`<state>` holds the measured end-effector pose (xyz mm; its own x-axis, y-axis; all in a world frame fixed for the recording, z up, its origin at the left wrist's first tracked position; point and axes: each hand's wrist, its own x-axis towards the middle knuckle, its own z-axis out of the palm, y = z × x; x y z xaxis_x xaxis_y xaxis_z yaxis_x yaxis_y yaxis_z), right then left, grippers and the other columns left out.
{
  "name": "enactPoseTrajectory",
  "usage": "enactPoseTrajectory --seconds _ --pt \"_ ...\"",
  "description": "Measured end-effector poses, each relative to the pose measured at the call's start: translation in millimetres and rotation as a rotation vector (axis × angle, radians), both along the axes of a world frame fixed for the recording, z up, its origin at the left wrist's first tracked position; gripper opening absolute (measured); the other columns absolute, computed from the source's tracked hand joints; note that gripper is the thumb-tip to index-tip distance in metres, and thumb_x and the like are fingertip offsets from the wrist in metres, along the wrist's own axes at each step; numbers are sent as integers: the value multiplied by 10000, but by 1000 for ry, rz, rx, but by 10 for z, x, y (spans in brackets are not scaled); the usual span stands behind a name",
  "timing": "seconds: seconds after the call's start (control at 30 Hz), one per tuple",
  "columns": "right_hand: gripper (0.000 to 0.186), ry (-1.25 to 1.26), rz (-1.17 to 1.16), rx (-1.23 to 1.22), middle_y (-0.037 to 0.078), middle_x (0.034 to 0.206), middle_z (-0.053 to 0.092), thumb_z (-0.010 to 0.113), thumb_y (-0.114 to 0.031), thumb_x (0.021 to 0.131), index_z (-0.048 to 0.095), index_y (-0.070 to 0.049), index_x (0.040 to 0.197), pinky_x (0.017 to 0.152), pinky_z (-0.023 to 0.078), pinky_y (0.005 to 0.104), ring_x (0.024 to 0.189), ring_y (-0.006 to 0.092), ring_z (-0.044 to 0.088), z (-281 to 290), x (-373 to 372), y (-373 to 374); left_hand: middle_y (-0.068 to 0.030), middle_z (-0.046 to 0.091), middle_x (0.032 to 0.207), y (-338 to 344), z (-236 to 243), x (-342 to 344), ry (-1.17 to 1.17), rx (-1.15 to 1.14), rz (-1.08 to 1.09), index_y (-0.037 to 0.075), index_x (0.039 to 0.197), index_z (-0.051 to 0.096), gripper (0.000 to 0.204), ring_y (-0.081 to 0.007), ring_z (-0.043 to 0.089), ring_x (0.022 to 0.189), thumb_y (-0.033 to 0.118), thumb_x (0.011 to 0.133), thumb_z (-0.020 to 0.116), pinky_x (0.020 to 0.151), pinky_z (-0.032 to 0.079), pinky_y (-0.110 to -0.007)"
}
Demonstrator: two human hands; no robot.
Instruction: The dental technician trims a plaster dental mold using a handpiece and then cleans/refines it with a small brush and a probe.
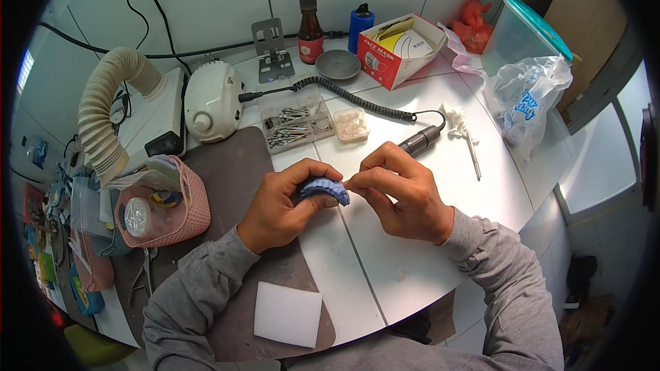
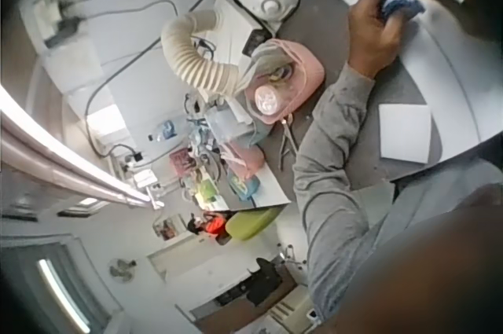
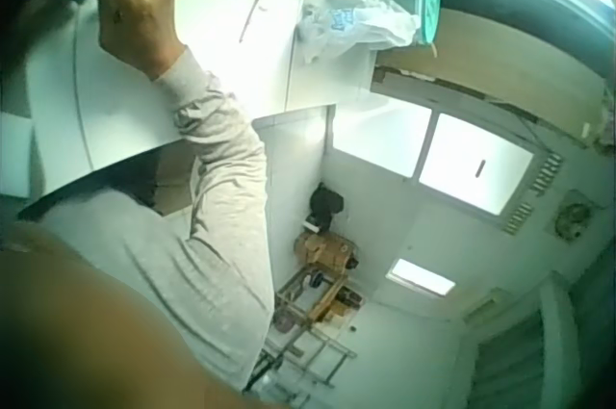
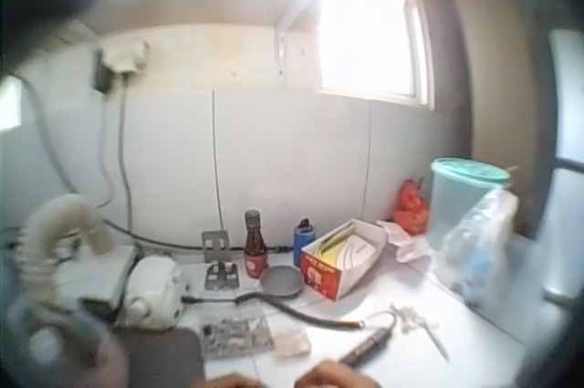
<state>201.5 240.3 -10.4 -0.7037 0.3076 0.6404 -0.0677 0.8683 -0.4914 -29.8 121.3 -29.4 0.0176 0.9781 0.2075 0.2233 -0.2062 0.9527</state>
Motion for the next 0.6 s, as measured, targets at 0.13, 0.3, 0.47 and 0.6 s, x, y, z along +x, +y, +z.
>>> enactPoseTrajectory --seconds 0.13,0.3,0.47,0.6 --pt "272 -2 2 5 111 1002 657 794 105 872 779 -42 1101 724 552 391 893 284 660 -11 -13 5 -99 839 1109 -5 2 -6 12 14 -2 15 1294 743 287 -144 797 1046 43 1018 817 923 616 -285" --pt "273 -12 -8 54 107 1011 652 814 89 856 787 -48 1091 746 555 397 904 284 657 -6 2 21 -102 844 1103 -4 12 8 14 10 4 14 1293 750 295 -147 803 1035 38 1007 818 919 620 -286" --pt "288 -15 -11 100 85 1016 662 849 79 852 822 -71 1097 717 564 368 889 240 673 -3 8 33 -102 845 1094 4 -3 9 25 19 -2 16 1290 755 298 -150 805 1023 38 1000 819 912 622 -284" --pt "317 -21 1 93 93 1024 653 834 89 823 804 -62 1101 760 558 400 916 276 657 -16 -12 31 -98 840 1094 -3 -17 -7 23 24 1 19 1290 757 300 -143 798 1013 56 1002 834 903 619 -283"
